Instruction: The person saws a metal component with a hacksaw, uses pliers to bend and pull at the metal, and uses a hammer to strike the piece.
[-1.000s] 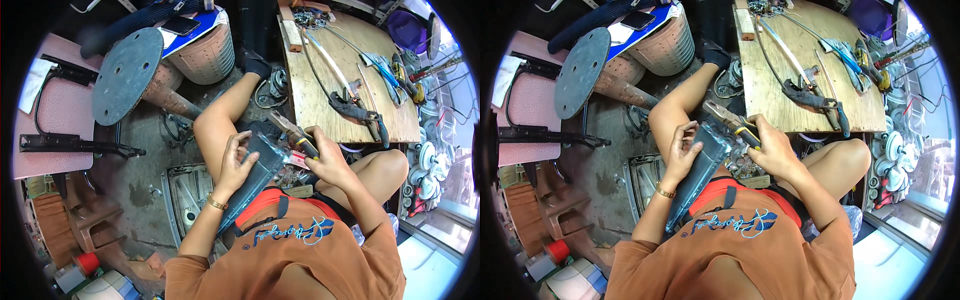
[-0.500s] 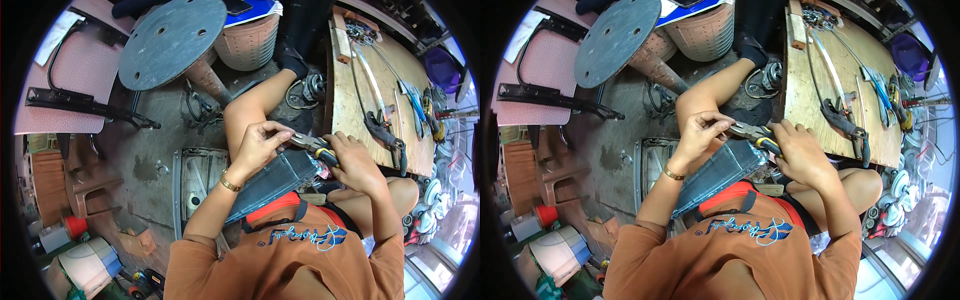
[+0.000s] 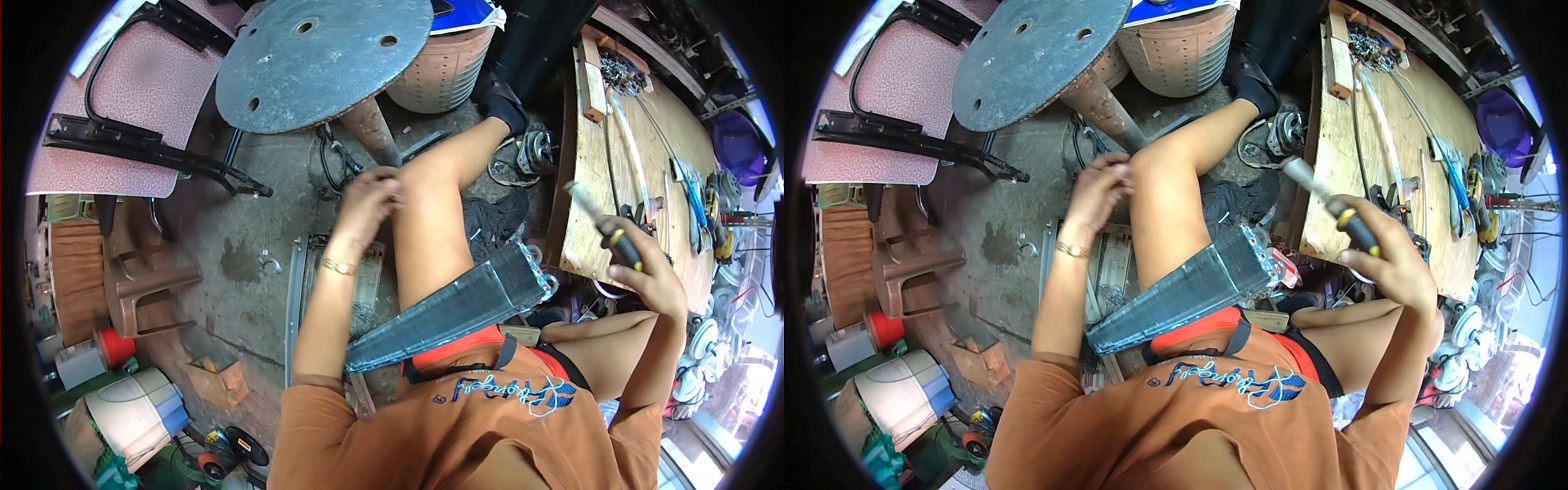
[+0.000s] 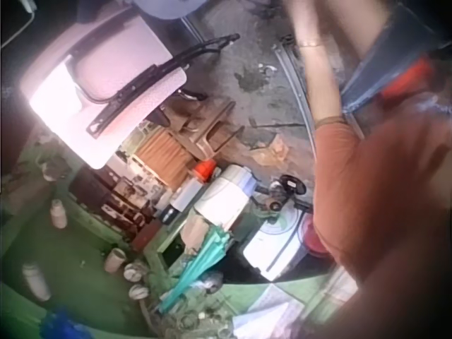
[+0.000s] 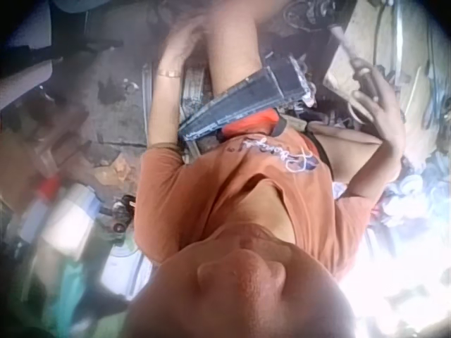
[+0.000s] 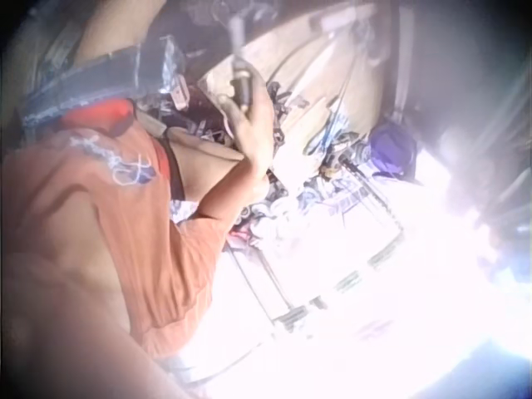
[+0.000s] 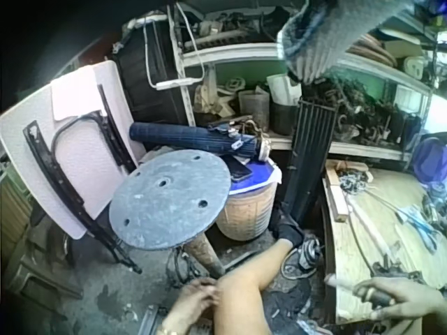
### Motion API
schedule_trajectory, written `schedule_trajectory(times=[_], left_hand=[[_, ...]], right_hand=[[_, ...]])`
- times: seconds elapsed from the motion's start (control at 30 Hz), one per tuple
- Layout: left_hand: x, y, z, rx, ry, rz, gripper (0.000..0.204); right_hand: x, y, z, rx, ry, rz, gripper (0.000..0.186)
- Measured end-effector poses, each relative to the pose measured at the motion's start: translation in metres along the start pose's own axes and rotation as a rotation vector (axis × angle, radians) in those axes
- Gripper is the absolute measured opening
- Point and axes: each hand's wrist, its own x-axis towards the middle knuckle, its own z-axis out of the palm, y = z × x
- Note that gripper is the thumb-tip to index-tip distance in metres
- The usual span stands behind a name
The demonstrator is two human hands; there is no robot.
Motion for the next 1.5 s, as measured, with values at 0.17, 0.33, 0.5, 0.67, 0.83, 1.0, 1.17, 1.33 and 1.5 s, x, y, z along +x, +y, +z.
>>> schedule_trajectory(times=[0.17,0.33,0.5,0.67,0.83,1.0,1.17,1.33,1.5], left_hand=[[0.071,-0.019,-0.243,0.034,0.608,0.053,0.027],[0.126,-0.049,-0.245,1.488,0.726,0.004,0.059],[0.143,-0.076,-0.195,1.726,0.733,-0.426,0.064],[0.143,-0.066,-0.22,2.046,0.774,-0.201,0.053],[0.141,-0.045,-0.276,2.181,0.762,0.215,0.037],[0.126,-0.006,-0.358,2.198,0.632,0.383,0.039],[0.128,-0.02,-0.364,2.038,0.559,0.241,0.039],[0.138,-0.012,-0.344,1.875,0.582,0.112,0.04],[0.125,0.005,-0.346,1.661,0.656,0.036,0.041]], right_hand=[[0.002,0.078,0.003,0.73,0.469,0.156,0.059],[0.008,0.156,0.021,0.901,0.667,0.109,0.054],[0.029,0.137,0.056,0.84,0.735,0.187,0.041],[0.04,0.149,0.056,0.821,0.681,0.215,0.04],[0.044,0.148,0.054,0.802,0.734,0.204,0.042],[0.052,0.153,0.053,0.832,0.708,0.193,0.052],[0.05,0.151,0.055,0.802,0.722,0.19,0.052],[0.044,0.146,0.052,0.769,0.755,0.238,0.052],[0.05,0.152,0.056,0.782,0.719,0.229,0.053]])
